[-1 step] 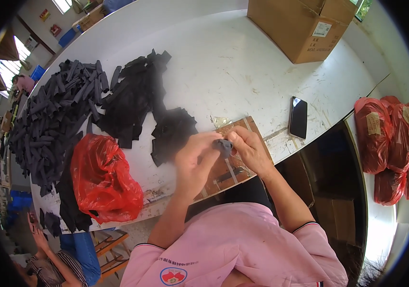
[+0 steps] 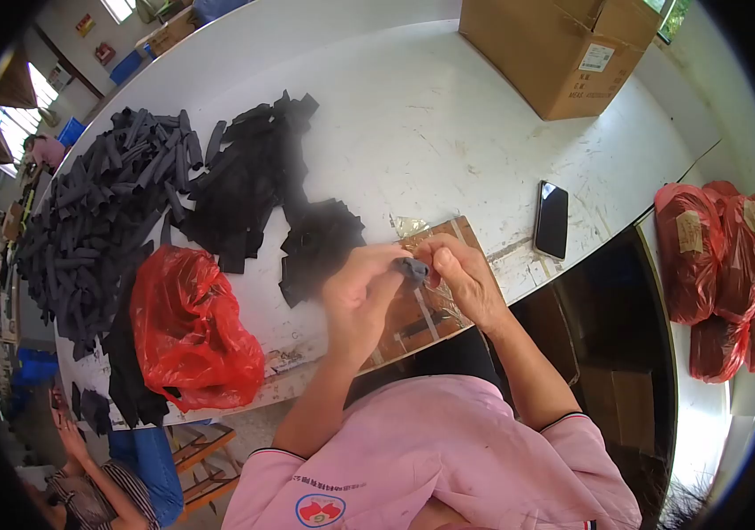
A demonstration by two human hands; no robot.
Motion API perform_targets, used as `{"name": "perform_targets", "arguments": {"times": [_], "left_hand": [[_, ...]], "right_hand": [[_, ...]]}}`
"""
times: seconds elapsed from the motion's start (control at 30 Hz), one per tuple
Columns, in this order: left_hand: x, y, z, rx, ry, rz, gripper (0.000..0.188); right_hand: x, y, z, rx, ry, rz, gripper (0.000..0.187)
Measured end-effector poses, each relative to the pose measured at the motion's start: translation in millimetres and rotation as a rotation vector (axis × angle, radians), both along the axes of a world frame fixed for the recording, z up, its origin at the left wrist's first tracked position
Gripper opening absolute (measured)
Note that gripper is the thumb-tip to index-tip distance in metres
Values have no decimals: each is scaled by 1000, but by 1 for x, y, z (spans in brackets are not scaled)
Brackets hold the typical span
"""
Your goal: Inspecting and manipulating small black flexible strips at a workstation.
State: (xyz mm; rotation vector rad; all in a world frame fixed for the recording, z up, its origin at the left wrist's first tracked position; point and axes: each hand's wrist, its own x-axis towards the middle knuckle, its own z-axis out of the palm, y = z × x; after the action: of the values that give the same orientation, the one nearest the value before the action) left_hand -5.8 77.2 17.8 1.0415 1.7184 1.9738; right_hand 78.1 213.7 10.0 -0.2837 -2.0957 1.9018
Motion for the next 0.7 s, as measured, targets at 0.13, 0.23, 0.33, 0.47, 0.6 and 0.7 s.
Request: {"name": "perform_targets", "arguments": {"times": [0.13, 0.23, 0.33, 0.47, 0.6, 0.7], "left_hand": [[9, 1, 0, 297, -359, 171, 11], [10, -5, -6, 302, -390, 124, 11], [4, 3, -28, 283, -405, 19, 14], [-5, 13, -2, 249, -544, -201, 21], [8, 19, 6, -335, 174, -51, 12], [1, 16, -18, -257, -23, -133, 14]], "right_hand": [[-3, -5, 38, 1075, 220, -64, 25], [-6, -7, 12, 1117, 111, -24, 23], [-6, -3, -6, 958, 63, 11, 23], [-4, -6, -1, 909, 124, -34, 21], [5, -10, -27, 668, 240, -69, 13], [0, -10, -51, 647, 93, -55, 13]]}}
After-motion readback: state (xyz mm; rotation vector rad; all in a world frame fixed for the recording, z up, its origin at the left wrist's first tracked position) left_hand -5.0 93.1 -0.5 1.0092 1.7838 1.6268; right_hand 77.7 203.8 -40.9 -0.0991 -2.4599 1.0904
